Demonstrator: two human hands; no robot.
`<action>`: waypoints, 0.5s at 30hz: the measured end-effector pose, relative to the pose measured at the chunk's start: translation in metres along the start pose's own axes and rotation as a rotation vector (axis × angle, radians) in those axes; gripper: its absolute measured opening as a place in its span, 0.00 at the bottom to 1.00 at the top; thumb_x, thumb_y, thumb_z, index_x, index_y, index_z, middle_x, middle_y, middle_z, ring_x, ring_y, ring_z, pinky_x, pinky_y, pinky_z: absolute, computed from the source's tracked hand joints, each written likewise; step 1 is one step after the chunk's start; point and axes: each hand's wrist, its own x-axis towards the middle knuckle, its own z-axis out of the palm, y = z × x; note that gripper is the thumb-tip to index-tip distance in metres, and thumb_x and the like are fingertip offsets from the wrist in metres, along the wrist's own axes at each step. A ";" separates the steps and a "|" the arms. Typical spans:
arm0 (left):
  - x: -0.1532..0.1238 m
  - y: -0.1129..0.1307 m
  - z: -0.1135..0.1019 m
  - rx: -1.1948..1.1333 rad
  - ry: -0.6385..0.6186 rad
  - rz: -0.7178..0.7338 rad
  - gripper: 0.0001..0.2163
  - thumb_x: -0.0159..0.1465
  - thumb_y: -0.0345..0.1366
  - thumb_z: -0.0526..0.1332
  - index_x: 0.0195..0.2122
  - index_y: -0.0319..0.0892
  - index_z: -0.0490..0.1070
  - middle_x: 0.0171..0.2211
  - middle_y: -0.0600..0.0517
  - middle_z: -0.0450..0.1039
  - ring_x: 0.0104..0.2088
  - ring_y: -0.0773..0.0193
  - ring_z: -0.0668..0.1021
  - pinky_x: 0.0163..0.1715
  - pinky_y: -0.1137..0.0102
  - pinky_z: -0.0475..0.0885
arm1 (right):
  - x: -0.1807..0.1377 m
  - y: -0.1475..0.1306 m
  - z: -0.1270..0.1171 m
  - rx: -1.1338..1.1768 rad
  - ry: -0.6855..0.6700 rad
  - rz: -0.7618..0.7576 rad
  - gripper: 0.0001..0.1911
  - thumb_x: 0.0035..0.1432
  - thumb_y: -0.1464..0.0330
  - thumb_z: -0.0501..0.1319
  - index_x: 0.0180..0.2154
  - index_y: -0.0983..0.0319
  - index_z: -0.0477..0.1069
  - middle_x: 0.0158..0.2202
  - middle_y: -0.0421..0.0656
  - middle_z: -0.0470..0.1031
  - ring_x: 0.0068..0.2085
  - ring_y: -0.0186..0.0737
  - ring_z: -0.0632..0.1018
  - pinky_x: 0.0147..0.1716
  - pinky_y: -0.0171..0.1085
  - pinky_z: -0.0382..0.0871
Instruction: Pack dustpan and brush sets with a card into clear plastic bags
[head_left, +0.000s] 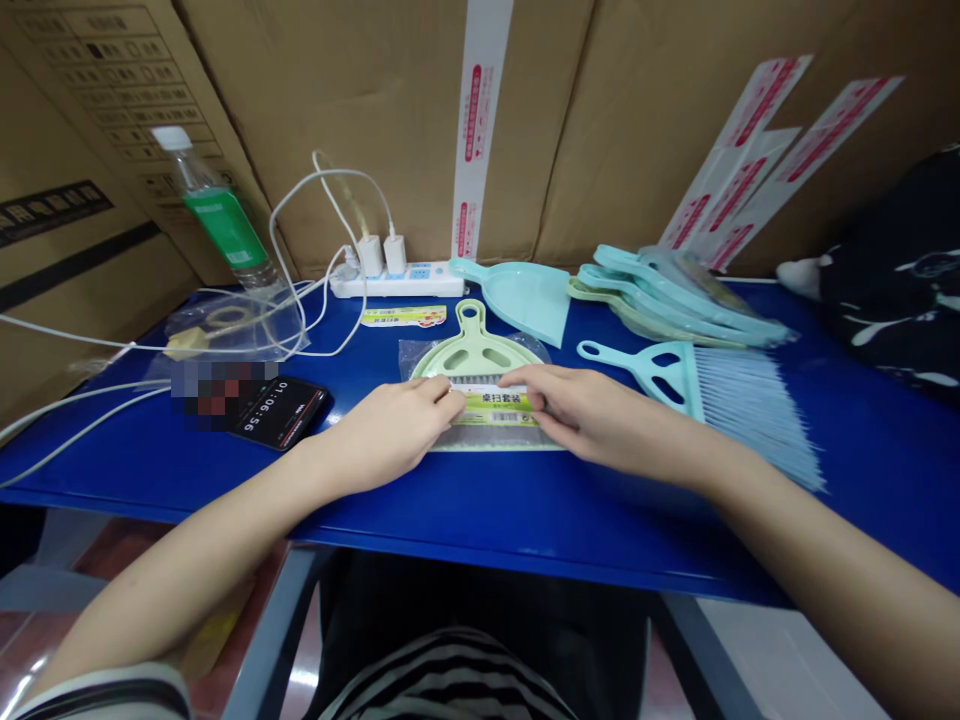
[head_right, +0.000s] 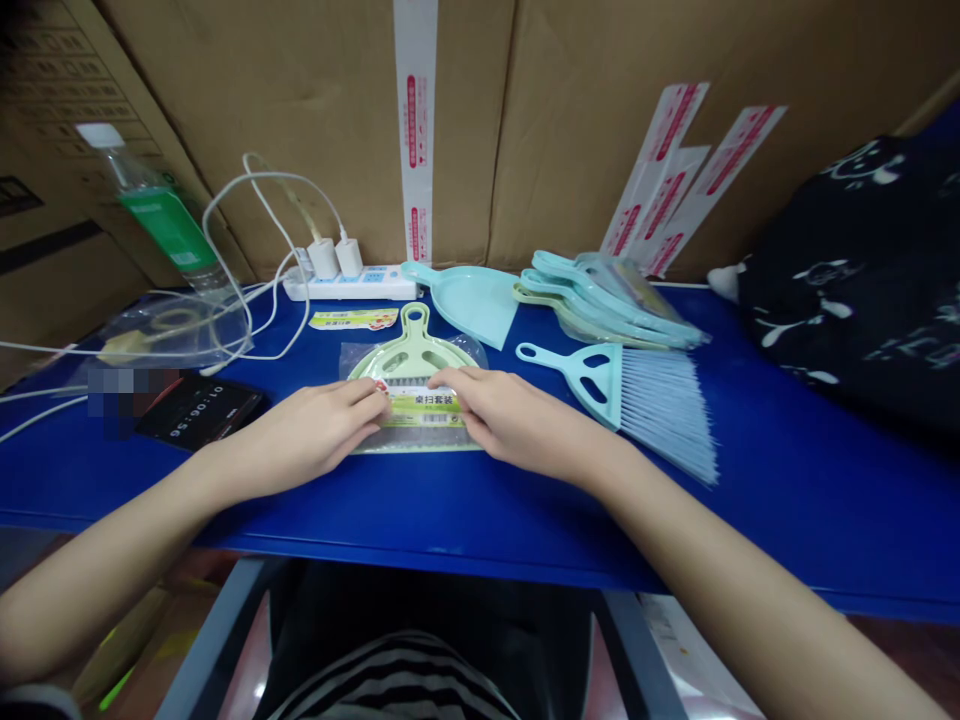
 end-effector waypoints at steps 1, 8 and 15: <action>0.000 0.000 0.000 -0.005 0.006 -0.002 0.08 0.66 0.23 0.52 0.41 0.38 0.67 0.38 0.47 0.72 0.35 0.60 0.77 0.36 0.66 0.74 | 0.000 0.001 0.000 0.013 -0.001 -0.001 0.19 0.60 0.76 0.49 0.52 0.65 0.66 0.36 0.47 0.74 0.33 0.41 0.76 0.32 0.38 0.70; 0.002 -0.001 0.001 -0.063 0.039 -0.041 0.07 0.66 0.24 0.52 0.42 0.38 0.65 0.38 0.48 0.73 0.35 0.60 0.77 0.35 0.66 0.75 | -0.001 0.002 0.002 0.013 0.024 -0.001 0.23 0.56 0.79 0.50 0.53 0.62 0.65 0.44 0.48 0.74 0.39 0.42 0.77 0.36 0.39 0.72; 0.001 0.000 0.003 -0.036 0.064 -0.053 0.10 0.65 0.22 0.52 0.44 0.39 0.66 0.41 0.46 0.72 0.42 0.58 0.75 0.40 0.64 0.75 | -0.001 0.002 0.003 -0.031 -0.024 0.045 0.25 0.54 0.81 0.49 0.53 0.61 0.66 0.42 0.47 0.70 0.35 0.40 0.76 0.30 0.36 0.69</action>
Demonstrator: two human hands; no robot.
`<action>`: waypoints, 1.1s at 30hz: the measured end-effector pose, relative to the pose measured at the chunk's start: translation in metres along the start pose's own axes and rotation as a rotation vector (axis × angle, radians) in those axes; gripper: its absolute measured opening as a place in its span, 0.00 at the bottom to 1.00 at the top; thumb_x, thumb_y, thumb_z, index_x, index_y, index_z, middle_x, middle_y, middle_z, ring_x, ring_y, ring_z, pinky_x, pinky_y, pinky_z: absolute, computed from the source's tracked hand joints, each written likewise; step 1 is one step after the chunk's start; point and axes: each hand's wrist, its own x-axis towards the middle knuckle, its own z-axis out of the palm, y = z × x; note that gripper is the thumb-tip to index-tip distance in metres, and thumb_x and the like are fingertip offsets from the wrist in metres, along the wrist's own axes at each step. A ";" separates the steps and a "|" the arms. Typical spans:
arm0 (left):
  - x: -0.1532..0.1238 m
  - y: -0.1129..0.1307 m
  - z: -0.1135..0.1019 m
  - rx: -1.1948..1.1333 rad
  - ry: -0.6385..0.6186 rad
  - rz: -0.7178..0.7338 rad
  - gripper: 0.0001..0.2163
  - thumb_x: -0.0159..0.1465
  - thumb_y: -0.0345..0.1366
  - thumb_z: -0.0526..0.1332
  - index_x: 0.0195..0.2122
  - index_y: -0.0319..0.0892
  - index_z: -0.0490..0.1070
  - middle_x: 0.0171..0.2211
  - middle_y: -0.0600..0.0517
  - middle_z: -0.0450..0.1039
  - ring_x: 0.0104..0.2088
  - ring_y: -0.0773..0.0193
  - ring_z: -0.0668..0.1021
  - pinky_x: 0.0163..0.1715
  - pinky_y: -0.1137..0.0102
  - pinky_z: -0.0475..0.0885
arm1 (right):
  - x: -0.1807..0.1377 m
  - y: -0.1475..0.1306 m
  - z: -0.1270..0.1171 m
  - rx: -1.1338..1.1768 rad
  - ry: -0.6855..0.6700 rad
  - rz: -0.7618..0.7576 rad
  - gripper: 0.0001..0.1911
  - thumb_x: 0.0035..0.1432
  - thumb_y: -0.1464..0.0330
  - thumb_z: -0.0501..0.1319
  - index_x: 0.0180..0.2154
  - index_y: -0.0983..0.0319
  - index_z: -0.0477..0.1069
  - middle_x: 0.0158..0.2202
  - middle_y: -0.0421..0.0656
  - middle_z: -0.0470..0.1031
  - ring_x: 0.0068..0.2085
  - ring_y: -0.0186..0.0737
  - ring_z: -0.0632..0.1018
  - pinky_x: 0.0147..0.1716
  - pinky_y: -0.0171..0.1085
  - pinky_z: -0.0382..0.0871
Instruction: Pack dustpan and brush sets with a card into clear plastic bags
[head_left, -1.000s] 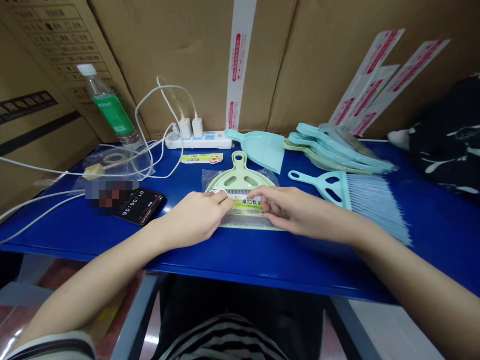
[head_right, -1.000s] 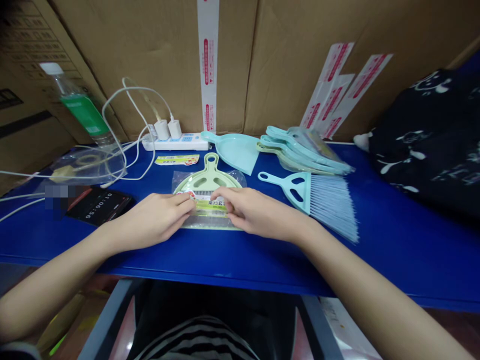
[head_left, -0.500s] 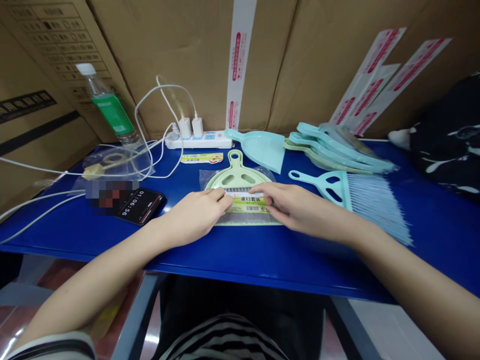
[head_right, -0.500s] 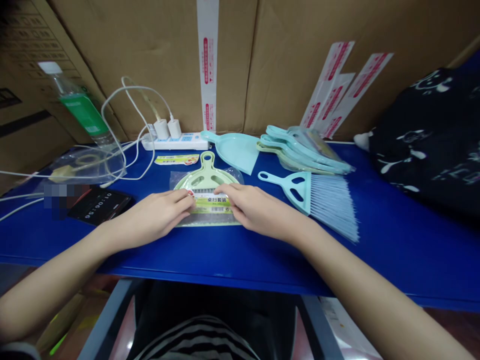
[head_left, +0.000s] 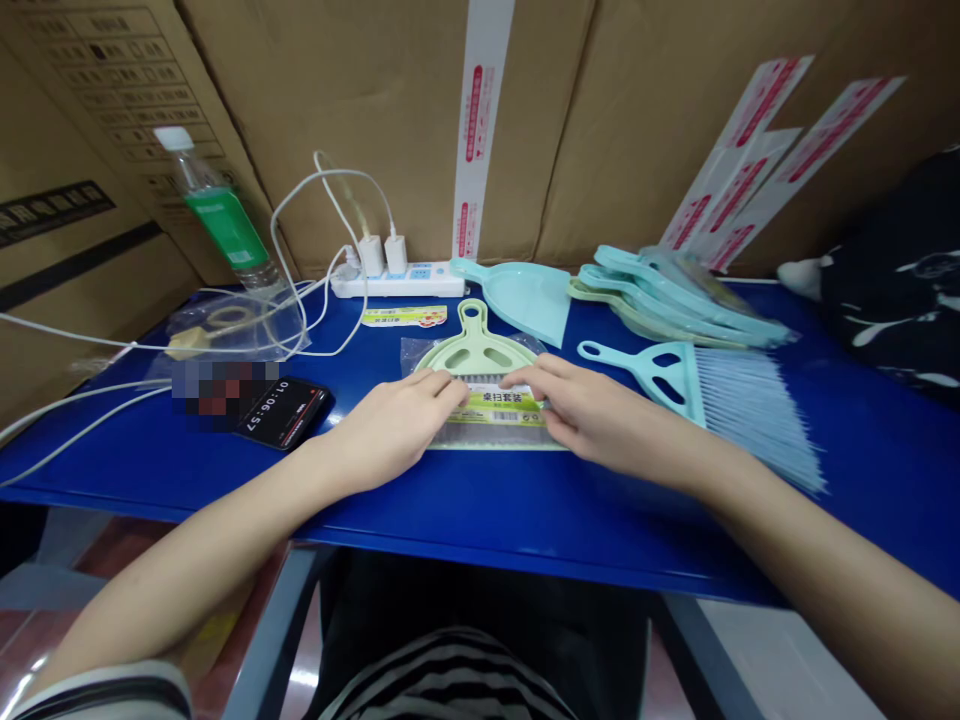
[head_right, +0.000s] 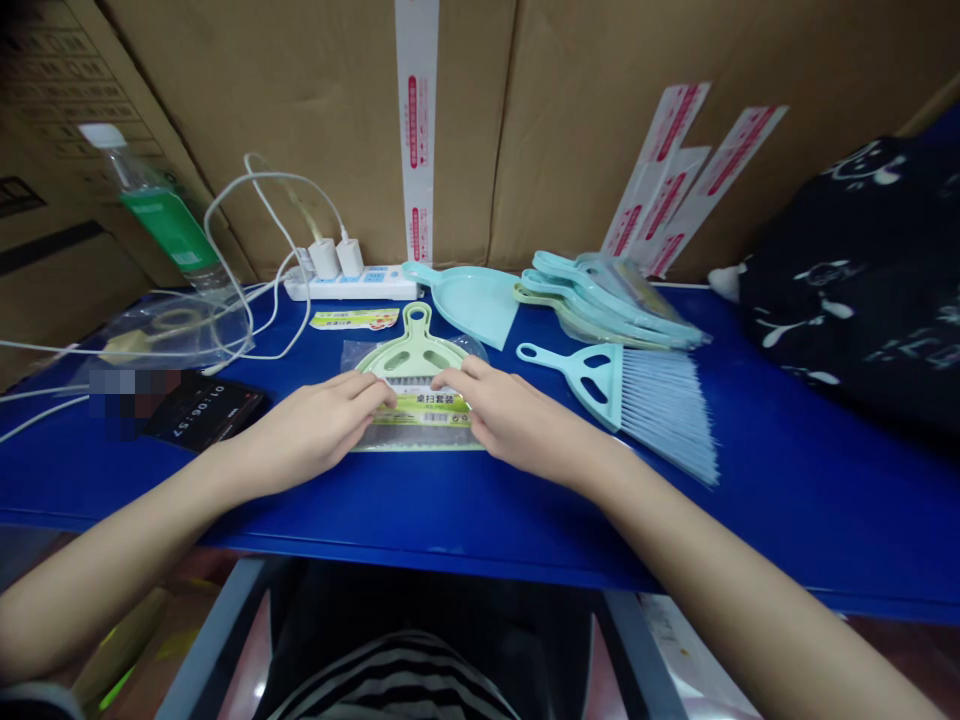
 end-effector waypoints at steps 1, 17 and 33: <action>0.000 0.000 0.000 0.015 -0.003 -0.006 0.11 0.65 0.21 0.52 0.45 0.38 0.66 0.42 0.46 0.72 0.44 0.57 0.75 0.40 0.64 0.75 | 0.000 0.000 0.000 0.003 -0.002 0.006 0.25 0.54 0.81 0.50 0.52 0.61 0.66 0.42 0.46 0.70 0.34 0.39 0.75 0.30 0.35 0.69; 0.002 -0.002 -0.002 0.159 -0.010 -0.127 0.14 0.62 0.19 0.50 0.44 0.39 0.69 0.40 0.45 0.71 0.43 0.54 0.71 0.37 0.64 0.74 | 0.001 -0.004 -0.002 -0.009 -0.014 0.038 0.25 0.48 0.82 0.51 0.48 0.62 0.70 0.40 0.45 0.69 0.27 0.34 0.70 0.26 0.34 0.63; 0.002 -0.003 -0.006 0.145 -0.002 0.140 0.22 0.66 0.22 0.51 0.57 0.51 0.67 0.41 0.50 0.69 0.41 0.61 0.75 0.42 0.68 0.71 | 0.003 -0.004 -0.005 0.096 0.018 0.017 0.22 0.47 0.85 0.49 0.41 0.63 0.71 0.34 0.41 0.68 0.22 0.29 0.65 0.22 0.30 0.58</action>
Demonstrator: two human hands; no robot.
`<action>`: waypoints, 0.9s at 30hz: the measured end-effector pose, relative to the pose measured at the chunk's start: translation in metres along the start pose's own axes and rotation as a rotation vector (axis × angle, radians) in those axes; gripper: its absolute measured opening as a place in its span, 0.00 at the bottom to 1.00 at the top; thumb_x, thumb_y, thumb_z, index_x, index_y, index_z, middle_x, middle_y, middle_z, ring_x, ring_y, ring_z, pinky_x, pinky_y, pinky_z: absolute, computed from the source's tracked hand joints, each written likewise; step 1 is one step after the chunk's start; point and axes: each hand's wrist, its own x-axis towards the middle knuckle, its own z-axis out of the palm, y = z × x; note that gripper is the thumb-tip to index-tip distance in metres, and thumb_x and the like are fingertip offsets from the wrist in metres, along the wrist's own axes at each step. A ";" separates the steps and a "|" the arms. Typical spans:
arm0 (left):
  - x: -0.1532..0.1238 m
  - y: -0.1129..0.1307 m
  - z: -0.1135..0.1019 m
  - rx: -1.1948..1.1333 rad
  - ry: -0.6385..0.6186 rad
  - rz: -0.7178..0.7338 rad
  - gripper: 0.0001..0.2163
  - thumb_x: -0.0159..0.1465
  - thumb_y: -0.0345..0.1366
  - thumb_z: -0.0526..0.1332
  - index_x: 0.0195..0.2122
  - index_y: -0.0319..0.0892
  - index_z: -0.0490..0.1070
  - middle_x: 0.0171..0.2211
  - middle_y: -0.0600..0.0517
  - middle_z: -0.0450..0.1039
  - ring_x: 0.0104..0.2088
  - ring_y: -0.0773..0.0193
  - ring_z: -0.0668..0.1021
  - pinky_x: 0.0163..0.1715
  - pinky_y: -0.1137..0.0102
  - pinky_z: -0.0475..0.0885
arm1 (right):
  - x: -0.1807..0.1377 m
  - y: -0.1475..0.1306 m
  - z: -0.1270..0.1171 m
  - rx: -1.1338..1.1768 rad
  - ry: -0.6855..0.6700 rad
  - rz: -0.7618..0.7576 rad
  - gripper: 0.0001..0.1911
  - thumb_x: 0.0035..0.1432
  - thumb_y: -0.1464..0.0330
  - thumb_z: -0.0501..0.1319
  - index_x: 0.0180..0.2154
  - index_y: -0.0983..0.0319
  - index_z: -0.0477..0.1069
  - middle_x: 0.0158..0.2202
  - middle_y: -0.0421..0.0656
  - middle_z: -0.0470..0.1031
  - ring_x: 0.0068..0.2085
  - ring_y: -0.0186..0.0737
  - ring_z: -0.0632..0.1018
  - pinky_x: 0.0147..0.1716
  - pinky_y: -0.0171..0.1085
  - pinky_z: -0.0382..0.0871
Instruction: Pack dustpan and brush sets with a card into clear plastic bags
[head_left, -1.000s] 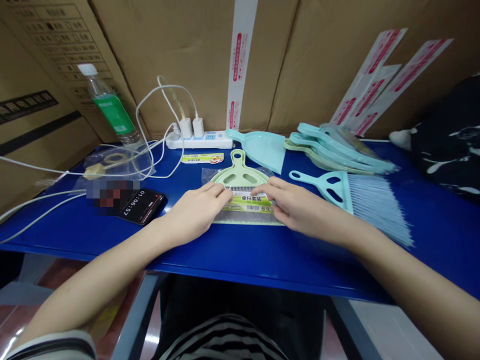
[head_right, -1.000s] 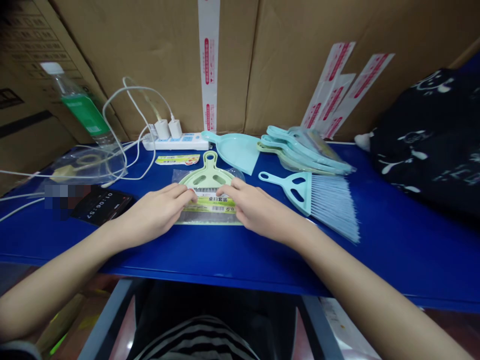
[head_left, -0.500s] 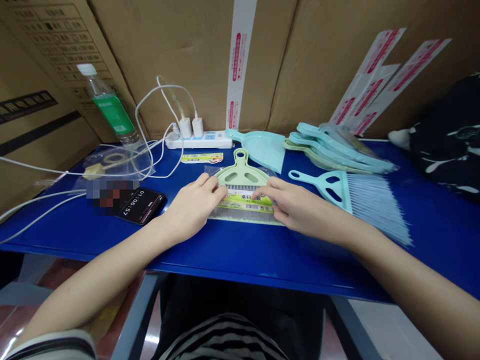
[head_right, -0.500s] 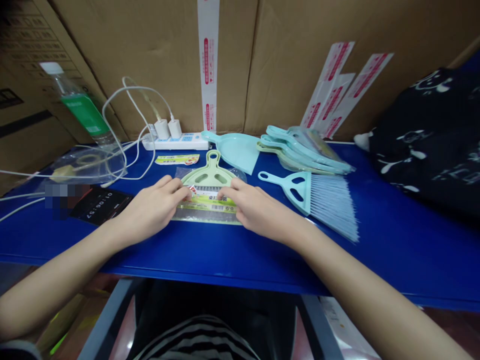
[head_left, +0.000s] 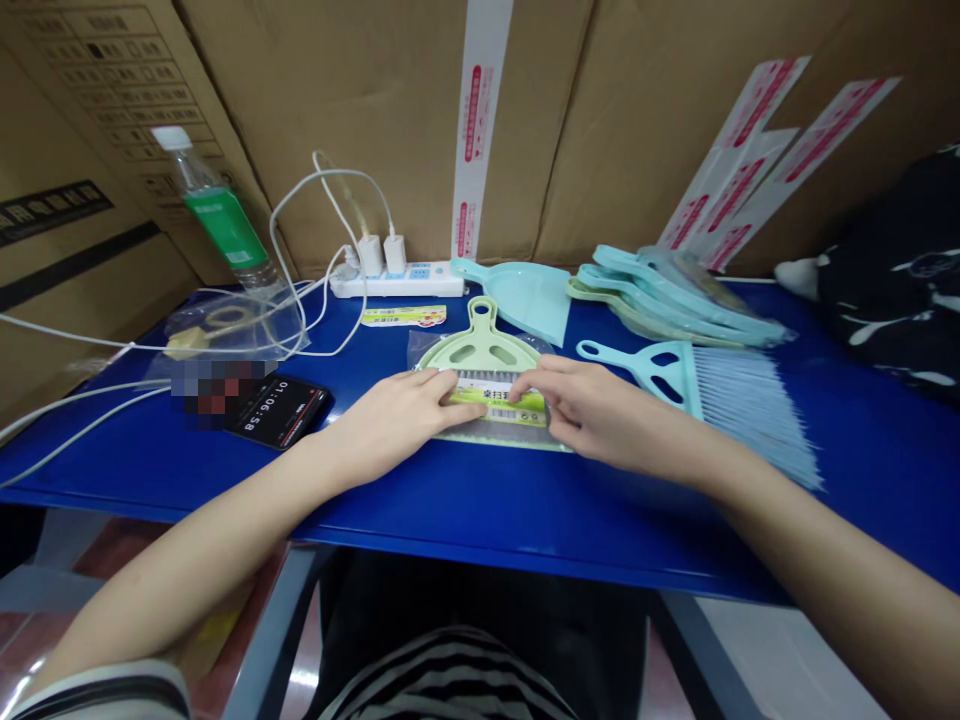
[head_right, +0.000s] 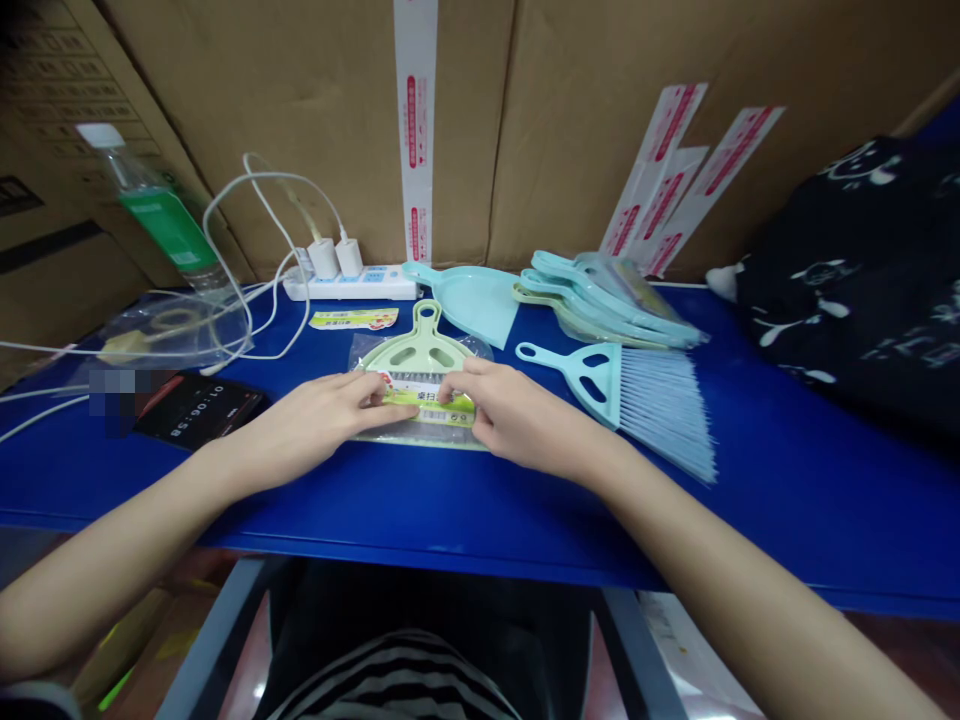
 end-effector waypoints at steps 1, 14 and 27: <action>0.000 0.000 0.000 0.004 0.001 -0.002 0.22 0.66 0.22 0.51 0.57 0.51 0.68 0.41 0.49 0.69 0.41 0.61 0.75 0.42 0.68 0.71 | 0.000 0.000 0.000 0.004 0.004 -0.005 0.22 0.47 0.85 0.49 0.40 0.63 0.71 0.34 0.41 0.67 0.22 0.29 0.65 0.22 0.30 0.58; -0.001 -0.001 0.002 -0.034 0.021 -0.008 0.22 0.67 0.23 0.50 0.57 0.51 0.68 0.40 0.49 0.69 0.42 0.61 0.75 0.42 0.67 0.73 | -0.003 0.005 -0.008 -0.043 0.043 -0.045 0.19 0.47 0.81 0.51 0.39 0.61 0.71 0.27 0.38 0.66 0.22 0.32 0.65 0.23 0.31 0.59; 0.000 0.000 0.003 -0.022 0.028 -0.006 0.20 0.68 0.25 0.50 0.56 0.50 0.69 0.37 0.50 0.67 0.41 0.61 0.74 0.45 0.66 0.72 | 0.004 -0.004 0.006 -0.264 0.046 -0.272 0.22 0.58 0.78 0.49 0.45 0.61 0.78 0.28 0.43 0.69 0.28 0.38 0.69 0.32 0.38 0.64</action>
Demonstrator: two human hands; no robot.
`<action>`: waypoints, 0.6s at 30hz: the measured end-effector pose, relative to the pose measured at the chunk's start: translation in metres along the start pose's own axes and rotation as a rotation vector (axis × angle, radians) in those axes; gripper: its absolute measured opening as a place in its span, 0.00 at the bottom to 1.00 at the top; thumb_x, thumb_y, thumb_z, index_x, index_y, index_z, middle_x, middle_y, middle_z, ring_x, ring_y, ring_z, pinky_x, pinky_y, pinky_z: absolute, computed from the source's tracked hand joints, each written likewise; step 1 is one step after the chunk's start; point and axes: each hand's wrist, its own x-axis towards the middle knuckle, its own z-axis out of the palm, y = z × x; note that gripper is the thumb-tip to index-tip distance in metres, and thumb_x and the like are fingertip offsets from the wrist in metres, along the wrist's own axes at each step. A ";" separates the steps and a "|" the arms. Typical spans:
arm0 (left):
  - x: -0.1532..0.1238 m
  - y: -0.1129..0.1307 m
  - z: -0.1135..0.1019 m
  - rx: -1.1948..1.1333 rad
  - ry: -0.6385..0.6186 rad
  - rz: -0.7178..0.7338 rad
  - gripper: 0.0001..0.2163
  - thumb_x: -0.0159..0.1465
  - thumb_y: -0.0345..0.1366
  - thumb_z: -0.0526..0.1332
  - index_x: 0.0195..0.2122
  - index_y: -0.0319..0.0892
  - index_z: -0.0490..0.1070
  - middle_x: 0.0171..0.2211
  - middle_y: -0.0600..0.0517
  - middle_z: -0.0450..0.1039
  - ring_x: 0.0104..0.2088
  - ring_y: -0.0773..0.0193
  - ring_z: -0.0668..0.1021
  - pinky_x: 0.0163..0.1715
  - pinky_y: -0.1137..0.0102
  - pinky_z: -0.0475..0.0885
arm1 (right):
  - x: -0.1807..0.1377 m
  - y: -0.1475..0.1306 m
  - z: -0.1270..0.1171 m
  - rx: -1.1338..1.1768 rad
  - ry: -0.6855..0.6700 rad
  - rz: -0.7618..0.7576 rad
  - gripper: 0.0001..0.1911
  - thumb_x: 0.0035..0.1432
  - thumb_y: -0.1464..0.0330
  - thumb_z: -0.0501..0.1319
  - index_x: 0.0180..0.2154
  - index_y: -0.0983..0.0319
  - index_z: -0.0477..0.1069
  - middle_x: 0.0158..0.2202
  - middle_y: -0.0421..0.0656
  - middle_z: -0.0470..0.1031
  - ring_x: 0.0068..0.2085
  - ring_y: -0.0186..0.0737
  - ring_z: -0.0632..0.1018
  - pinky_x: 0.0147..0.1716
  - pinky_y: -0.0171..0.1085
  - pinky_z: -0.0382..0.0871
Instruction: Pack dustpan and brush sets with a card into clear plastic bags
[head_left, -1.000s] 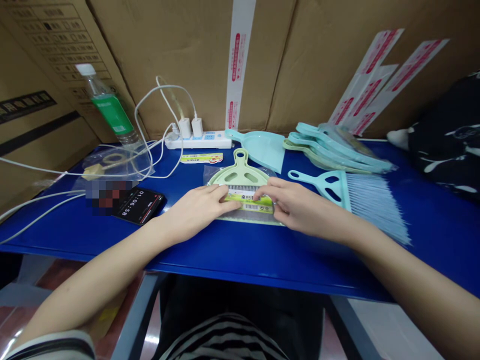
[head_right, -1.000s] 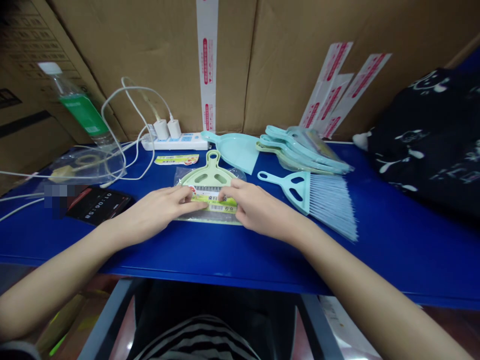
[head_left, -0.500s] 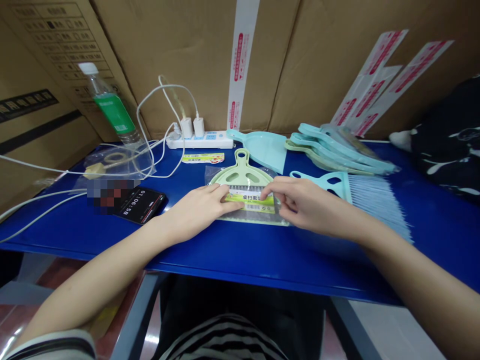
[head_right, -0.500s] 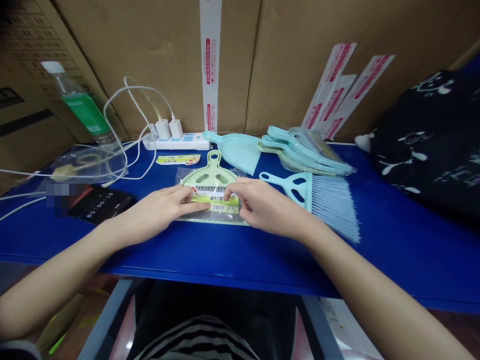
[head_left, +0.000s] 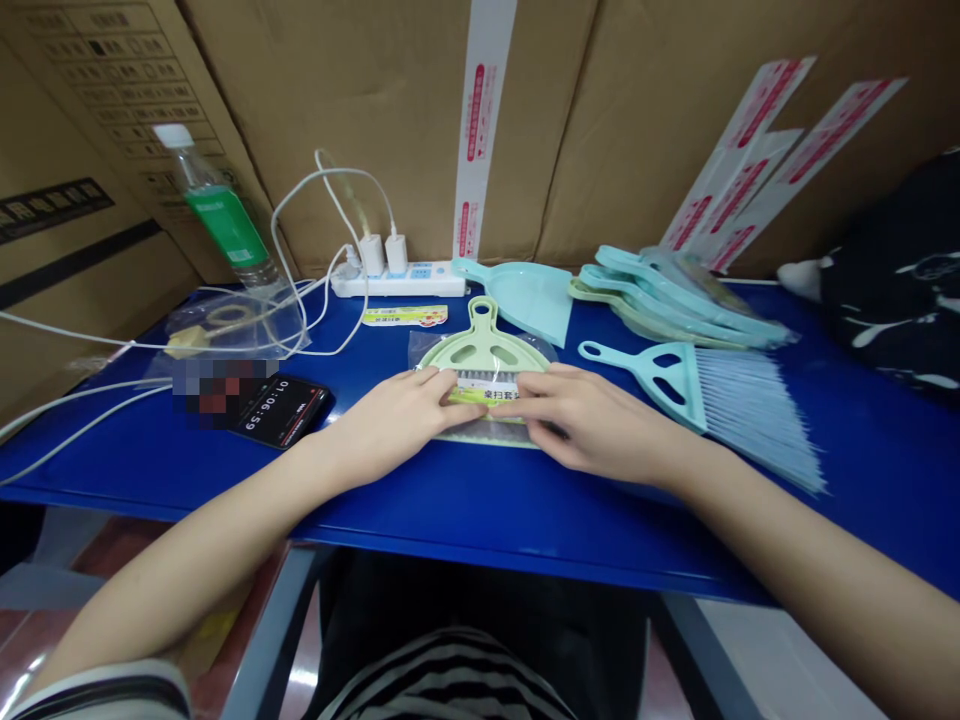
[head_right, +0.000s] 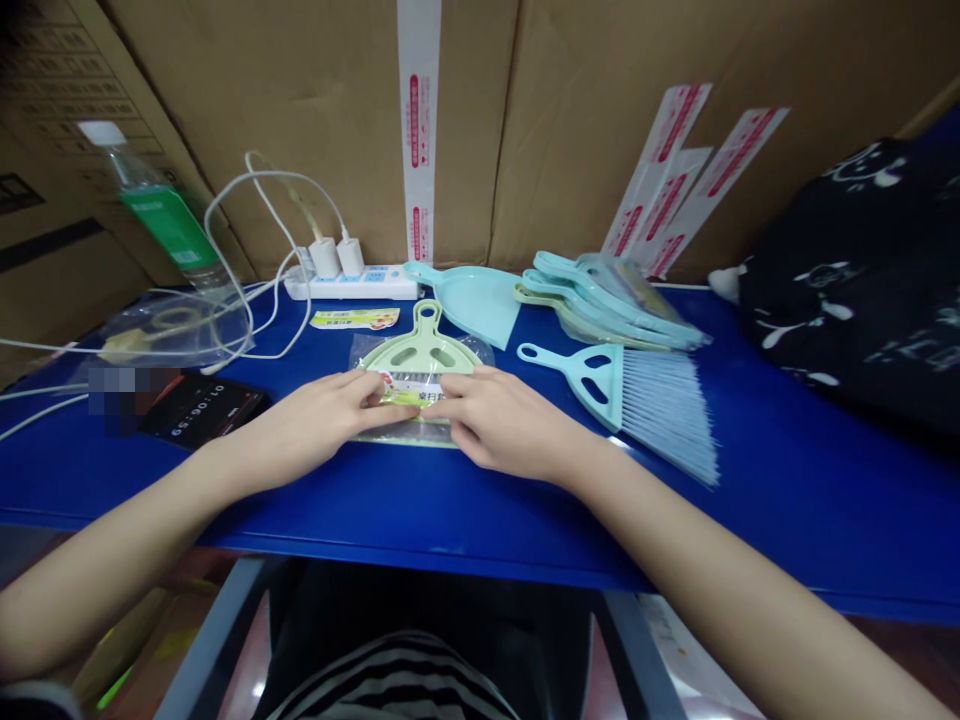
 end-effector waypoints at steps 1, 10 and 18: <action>0.000 0.000 0.000 -0.003 -0.002 0.000 0.20 0.68 0.25 0.50 0.56 0.50 0.69 0.37 0.50 0.67 0.41 0.61 0.74 0.45 0.66 0.72 | -0.001 0.000 0.000 -0.004 -0.005 0.011 0.22 0.58 0.78 0.49 0.45 0.60 0.79 0.28 0.43 0.69 0.27 0.38 0.69 0.32 0.38 0.63; -0.001 0.000 0.000 0.006 -0.004 0.019 0.22 0.67 0.22 0.50 0.56 0.47 0.69 0.38 0.49 0.69 0.42 0.60 0.75 0.44 0.68 0.72 | -0.003 0.003 -0.003 -0.044 -0.081 0.070 0.23 0.58 0.77 0.51 0.49 0.57 0.78 0.28 0.42 0.71 0.27 0.39 0.70 0.32 0.38 0.63; 0.000 0.000 0.000 0.009 -0.007 0.014 0.21 0.67 0.22 0.51 0.56 0.47 0.70 0.40 0.49 0.70 0.43 0.60 0.76 0.43 0.68 0.72 | -0.002 0.004 -0.005 -0.112 -0.026 -0.008 0.24 0.57 0.77 0.50 0.48 0.57 0.78 0.31 0.44 0.72 0.24 0.38 0.68 0.29 0.38 0.62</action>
